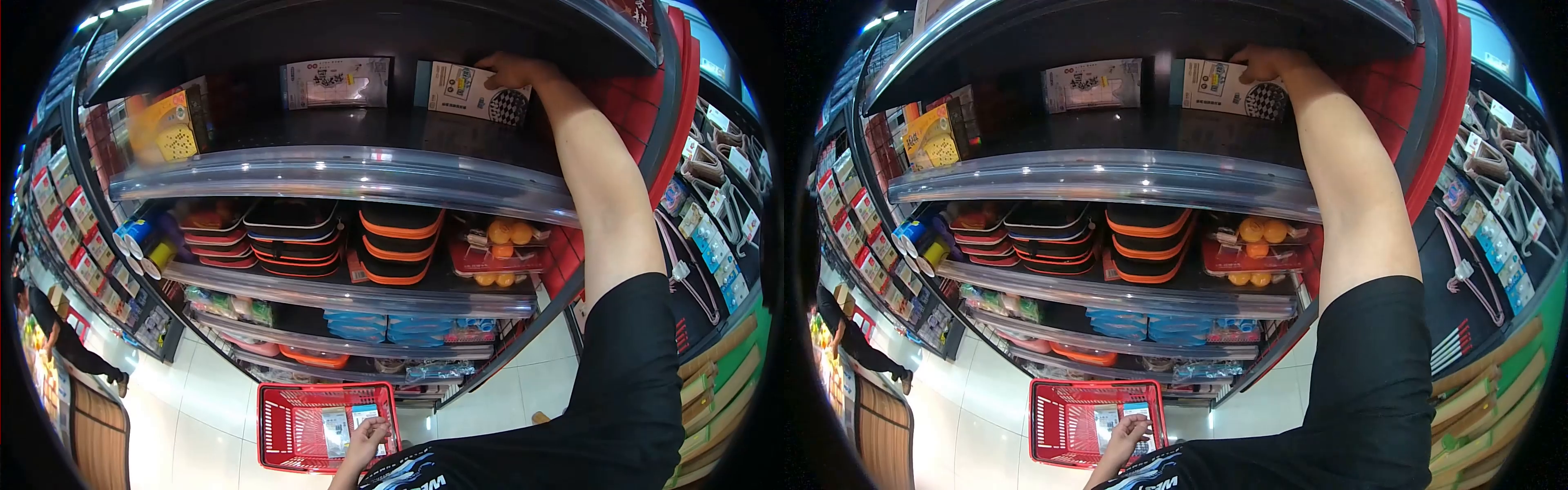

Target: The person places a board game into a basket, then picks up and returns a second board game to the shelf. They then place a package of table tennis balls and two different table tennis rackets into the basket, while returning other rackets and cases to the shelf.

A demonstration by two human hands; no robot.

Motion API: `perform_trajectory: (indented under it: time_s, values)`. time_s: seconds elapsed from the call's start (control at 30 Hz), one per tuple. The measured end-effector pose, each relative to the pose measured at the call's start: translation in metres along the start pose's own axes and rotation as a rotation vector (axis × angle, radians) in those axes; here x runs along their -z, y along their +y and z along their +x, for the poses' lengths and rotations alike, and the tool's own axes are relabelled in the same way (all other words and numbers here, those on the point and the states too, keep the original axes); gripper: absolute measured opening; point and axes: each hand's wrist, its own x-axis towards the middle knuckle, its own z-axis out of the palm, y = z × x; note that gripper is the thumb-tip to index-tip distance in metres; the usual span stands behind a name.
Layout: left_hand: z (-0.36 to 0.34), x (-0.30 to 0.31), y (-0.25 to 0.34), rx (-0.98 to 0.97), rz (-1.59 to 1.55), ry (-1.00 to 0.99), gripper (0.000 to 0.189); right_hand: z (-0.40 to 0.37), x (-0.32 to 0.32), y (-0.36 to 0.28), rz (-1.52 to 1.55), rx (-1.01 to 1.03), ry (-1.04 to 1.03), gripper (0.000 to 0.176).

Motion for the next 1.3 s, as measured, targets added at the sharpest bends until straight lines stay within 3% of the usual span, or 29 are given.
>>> perform_trajectory:
  time_s: [0.33,0.63,0.7,0.8,0.83,0.87,0.93,1.0,1.07,1.13,1.2,1.3]
  values:
    - [-0.002,0.002,-0.006,0.014,0.016,-0.009,0.03,0.004,-0.01,0.009,-0.036,-0.052,0.052,0.057]
    - [-0.007,0.004,-0.015,0.022,0.025,-0.003,0.031,0.0,0.008,-0.01,0.004,0.093,0.135,0.047]
    - [-0.008,0.006,-0.019,0.025,0.037,-0.003,0.031,-0.011,0.02,-0.021,-0.015,0.181,0.278,0.038]
    - [-0.008,0.008,-0.026,0.023,0.044,0.022,0.031,-0.095,0.069,-0.092,-0.008,0.15,0.352,0.034]
    - [-0.008,0.012,-0.031,0.026,0.032,0.027,0.031,-0.087,0.06,-0.083,-0.074,0.308,0.566,0.029]
    - [-0.008,0.016,-0.035,0.029,0.022,0.032,0.032,-0.097,0.062,-0.087,-0.073,0.301,0.556,0.029]
    - [-0.013,0.027,-0.038,0.052,0.014,0.035,0.031,-0.147,0.071,-0.128,0.211,0.222,0.609,0.026]
    - [-0.016,0.042,-0.05,0.064,0.023,0.07,0.029,-0.178,0.057,-0.145,0.308,0.444,0.812,0.024]
    - [-0.018,0.061,-0.064,0.028,0.056,0.081,0.027,-0.233,0.044,-0.194,0.624,0.389,0.711,0.022]
    - [-0.025,0.074,-0.062,0.021,0.172,0.077,0.027,-0.26,-0.004,-0.2,0.7,0.431,0.519,0.029]
    - [-0.023,0.093,-0.072,0.05,0.195,0.058,0.027,-0.293,-0.056,-0.234,0.743,0.383,0.326,0.02]
    - [-0.019,0.12,-0.094,0.049,0.258,0.097,0.028,-0.334,-0.152,-0.276,0.887,0.225,-0.076,0.022]
